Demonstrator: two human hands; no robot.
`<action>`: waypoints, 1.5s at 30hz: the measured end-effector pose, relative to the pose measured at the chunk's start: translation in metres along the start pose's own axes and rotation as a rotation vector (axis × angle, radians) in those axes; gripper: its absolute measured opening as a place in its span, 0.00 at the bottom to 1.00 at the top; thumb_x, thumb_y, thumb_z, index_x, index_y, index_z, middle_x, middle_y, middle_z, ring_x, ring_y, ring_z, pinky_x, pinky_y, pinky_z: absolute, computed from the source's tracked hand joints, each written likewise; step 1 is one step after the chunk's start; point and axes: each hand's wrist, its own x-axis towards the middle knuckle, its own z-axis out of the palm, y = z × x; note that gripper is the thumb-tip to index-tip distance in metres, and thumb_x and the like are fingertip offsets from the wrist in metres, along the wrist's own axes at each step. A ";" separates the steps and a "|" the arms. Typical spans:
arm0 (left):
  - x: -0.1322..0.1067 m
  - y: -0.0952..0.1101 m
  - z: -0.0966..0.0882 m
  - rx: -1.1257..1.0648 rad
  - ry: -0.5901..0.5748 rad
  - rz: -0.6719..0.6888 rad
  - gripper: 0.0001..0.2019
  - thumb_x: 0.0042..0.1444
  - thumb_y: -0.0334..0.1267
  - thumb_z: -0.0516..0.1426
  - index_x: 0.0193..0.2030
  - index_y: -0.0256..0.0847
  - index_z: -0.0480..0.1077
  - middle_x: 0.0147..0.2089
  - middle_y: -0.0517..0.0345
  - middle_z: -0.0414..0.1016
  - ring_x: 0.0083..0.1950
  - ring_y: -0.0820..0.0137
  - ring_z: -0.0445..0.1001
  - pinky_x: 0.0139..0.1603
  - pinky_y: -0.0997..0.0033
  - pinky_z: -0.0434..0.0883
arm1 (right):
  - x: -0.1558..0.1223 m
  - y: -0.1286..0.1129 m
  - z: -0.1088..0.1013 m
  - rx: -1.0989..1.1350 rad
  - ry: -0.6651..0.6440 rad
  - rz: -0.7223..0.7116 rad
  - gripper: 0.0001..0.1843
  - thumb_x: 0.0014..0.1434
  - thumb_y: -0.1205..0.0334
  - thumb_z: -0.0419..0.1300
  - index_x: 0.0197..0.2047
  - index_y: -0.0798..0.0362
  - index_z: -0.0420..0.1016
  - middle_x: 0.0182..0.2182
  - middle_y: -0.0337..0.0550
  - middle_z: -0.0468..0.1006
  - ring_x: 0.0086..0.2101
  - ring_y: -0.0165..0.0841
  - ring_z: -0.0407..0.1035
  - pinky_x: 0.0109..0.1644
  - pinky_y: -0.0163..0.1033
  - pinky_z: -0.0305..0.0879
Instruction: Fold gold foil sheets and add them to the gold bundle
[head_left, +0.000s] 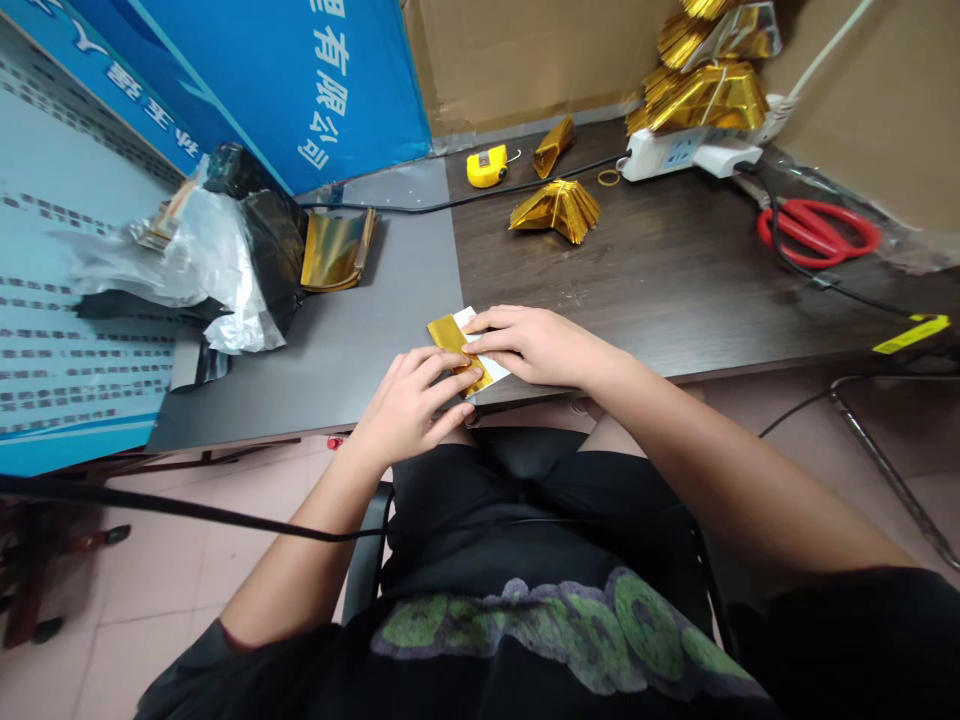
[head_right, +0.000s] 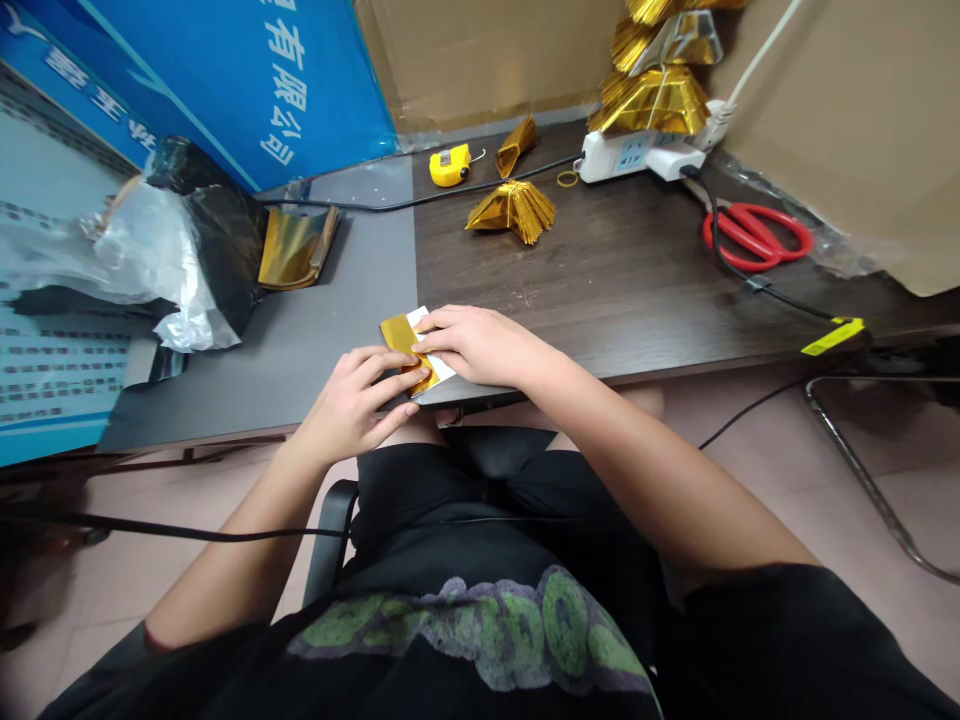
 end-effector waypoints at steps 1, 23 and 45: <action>0.000 0.000 0.000 0.005 0.002 0.004 0.21 0.62 0.46 0.58 0.62 0.51 0.70 0.61 0.55 0.74 0.62 0.65 0.68 0.61 0.60 0.71 | 0.000 0.000 0.000 -0.004 -0.002 0.002 0.18 0.69 0.68 0.52 0.53 0.50 0.82 0.56 0.48 0.79 0.55 0.41 0.73 0.61 0.52 0.69; 0.001 -0.001 0.001 0.078 0.047 0.054 0.20 0.61 0.46 0.60 0.60 0.50 0.71 0.60 0.57 0.75 0.61 0.66 0.68 0.57 0.64 0.70 | 0.001 -0.002 0.000 -0.055 0.018 -0.034 0.17 0.69 0.68 0.53 0.53 0.54 0.82 0.56 0.49 0.79 0.54 0.43 0.74 0.60 0.52 0.72; 0.003 0.001 -0.001 0.097 0.058 0.074 0.18 0.62 0.46 0.60 0.58 0.51 0.73 0.59 0.59 0.75 0.59 0.67 0.68 0.54 0.67 0.68 | 0.000 0.000 0.003 -0.129 0.022 -0.064 0.16 0.68 0.69 0.54 0.50 0.53 0.83 0.54 0.49 0.80 0.53 0.43 0.74 0.59 0.52 0.72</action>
